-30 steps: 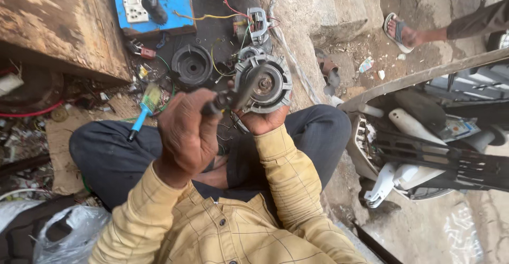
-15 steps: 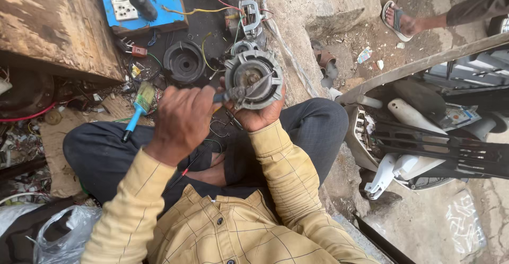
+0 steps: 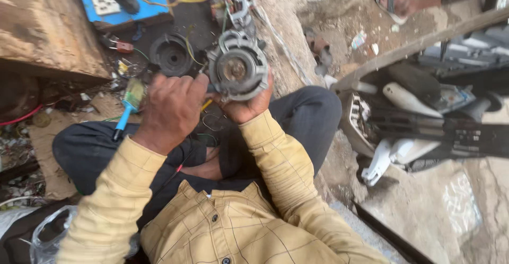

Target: The person sits on the ground and repairs small electric motors. They handle an armature, press a bearing onto its shaft, fit the armature into a motor housing, use a brush to clean parts, and attach the fan and end components while routing wires.

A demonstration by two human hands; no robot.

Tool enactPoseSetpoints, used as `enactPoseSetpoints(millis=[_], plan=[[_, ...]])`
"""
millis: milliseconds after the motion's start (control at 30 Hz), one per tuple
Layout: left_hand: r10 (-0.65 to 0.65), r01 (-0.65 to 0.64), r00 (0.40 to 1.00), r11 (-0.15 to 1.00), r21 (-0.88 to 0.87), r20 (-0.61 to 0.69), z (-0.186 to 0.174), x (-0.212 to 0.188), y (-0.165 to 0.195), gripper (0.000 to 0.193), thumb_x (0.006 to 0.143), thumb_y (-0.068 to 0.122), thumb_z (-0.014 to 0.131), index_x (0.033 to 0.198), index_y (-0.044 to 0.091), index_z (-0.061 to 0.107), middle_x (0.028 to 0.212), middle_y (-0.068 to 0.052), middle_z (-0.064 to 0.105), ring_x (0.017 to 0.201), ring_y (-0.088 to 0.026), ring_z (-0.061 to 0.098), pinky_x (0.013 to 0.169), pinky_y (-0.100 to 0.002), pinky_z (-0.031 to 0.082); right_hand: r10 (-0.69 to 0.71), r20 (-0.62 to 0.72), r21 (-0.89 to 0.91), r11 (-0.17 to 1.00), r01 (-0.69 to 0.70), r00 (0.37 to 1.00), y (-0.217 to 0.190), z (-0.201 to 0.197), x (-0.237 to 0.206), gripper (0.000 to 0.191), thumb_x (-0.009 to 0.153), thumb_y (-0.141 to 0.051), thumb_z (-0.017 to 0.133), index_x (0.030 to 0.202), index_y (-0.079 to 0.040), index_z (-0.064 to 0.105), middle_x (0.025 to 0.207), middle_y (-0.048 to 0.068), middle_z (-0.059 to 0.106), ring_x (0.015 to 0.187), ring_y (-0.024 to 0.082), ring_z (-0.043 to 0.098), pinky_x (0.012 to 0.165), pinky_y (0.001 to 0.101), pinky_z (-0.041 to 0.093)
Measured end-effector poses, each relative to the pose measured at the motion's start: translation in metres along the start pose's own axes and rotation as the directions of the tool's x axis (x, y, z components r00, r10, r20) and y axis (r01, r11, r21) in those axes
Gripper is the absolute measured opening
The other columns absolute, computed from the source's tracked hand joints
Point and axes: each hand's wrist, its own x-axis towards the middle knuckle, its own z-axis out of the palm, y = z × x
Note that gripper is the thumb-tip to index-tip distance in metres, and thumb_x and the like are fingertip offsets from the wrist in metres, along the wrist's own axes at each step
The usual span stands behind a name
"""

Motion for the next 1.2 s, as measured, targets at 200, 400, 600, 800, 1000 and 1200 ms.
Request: enactPoseSetpoints(millis=[200,400,600,800,1000,1200], plan=[[-0.535,0.230,0.785,0.720,-0.655,-0.313,-0.024,0.006,0.008,0.017,0.099,0.009,0.059,0.115,0.004,0.055,0.091,-0.008,0.063,0.080,-0.025,0.066,0.072,-0.041,0.052,0.101,-0.093,0.042,0.994,-0.098,0.991,0.001,0.013,-0.004,0.072,0.096,-0.069,0.042,0.136,-0.012,0.061,0.133,0.016,0.066,0.122,0.039,0.061,0.106,0.0593,0.047],[-0.245,0.215,0.940,0.966,-0.145,-0.238,0.007,-0.002,-0.018,0.015,0.096,0.012,0.071,0.107,0.007,0.062,0.088,-0.012,0.064,0.085,-0.036,0.064,0.072,-0.049,0.049,0.125,-0.077,0.031,0.992,-0.123,0.989,0.001,0.017,-0.003,0.068,0.094,-0.065,0.045,0.135,-0.014,0.063,0.132,0.016,0.067,0.121,0.041,0.062,0.102,0.0611,0.048],[-0.200,0.181,0.966,0.976,-0.122,-0.163,0.018,-0.012,-0.021,0.026,0.093,0.014,0.074,0.116,0.003,0.067,0.084,-0.013,0.065,0.078,-0.035,0.066,0.065,-0.048,0.050,0.167,-0.134,0.054,0.986,-0.161,0.977,0.003,0.014,-0.002,0.065,0.100,-0.065,0.045,0.134,-0.013,0.063,0.132,0.017,0.064,0.124,0.042,0.061,0.110,0.0619,0.047],[-0.254,0.254,0.967,0.967,-0.025,0.020,0.029,-0.035,-0.033,0.033,0.092,0.010,0.076,0.124,0.005,0.069,0.088,-0.014,0.071,0.085,-0.035,0.071,0.074,-0.047,0.055,0.134,-0.085,0.041,0.991,-0.131,0.987,0.006,0.019,-0.005,0.070,0.096,-0.066,0.040,0.137,-0.013,0.060,0.135,0.017,0.064,0.124,0.042,0.061,0.106,0.0644,0.045],[-0.673,0.652,0.666,0.735,-0.189,-0.320,0.011,-0.144,-0.068,0.026,0.106,-0.001,0.064,0.132,0.000,0.065,0.106,-0.016,0.073,0.097,-0.031,0.071,0.084,-0.041,0.055,0.066,-0.020,0.048,0.997,-0.065,0.998,0.009,0.005,-0.001,0.075,0.099,-0.066,0.039,0.144,-0.008,0.055,0.138,0.019,0.062,0.128,0.041,0.059,0.112,0.0602,0.045],[-0.804,0.867,0.495,0.480,0.134,-0.330,0.005,-0.282,-0.113,0.010,0.107,0.005,0.063,0.110,-0.004,0.060,0.098,-0.023,0.066,0.086,-0.041,0.064,0.082,-0.049,0.051,-0.013,-0.041,0.013,1.000,0.014,0.999,0.009,-0.011,-0.003,0.070,0.105,-0.059,0.051,0.147,-0.003,0.054,0.141,0.020,0.062,0.130,0.039,0.058,0.114,0.0566,0.047]])
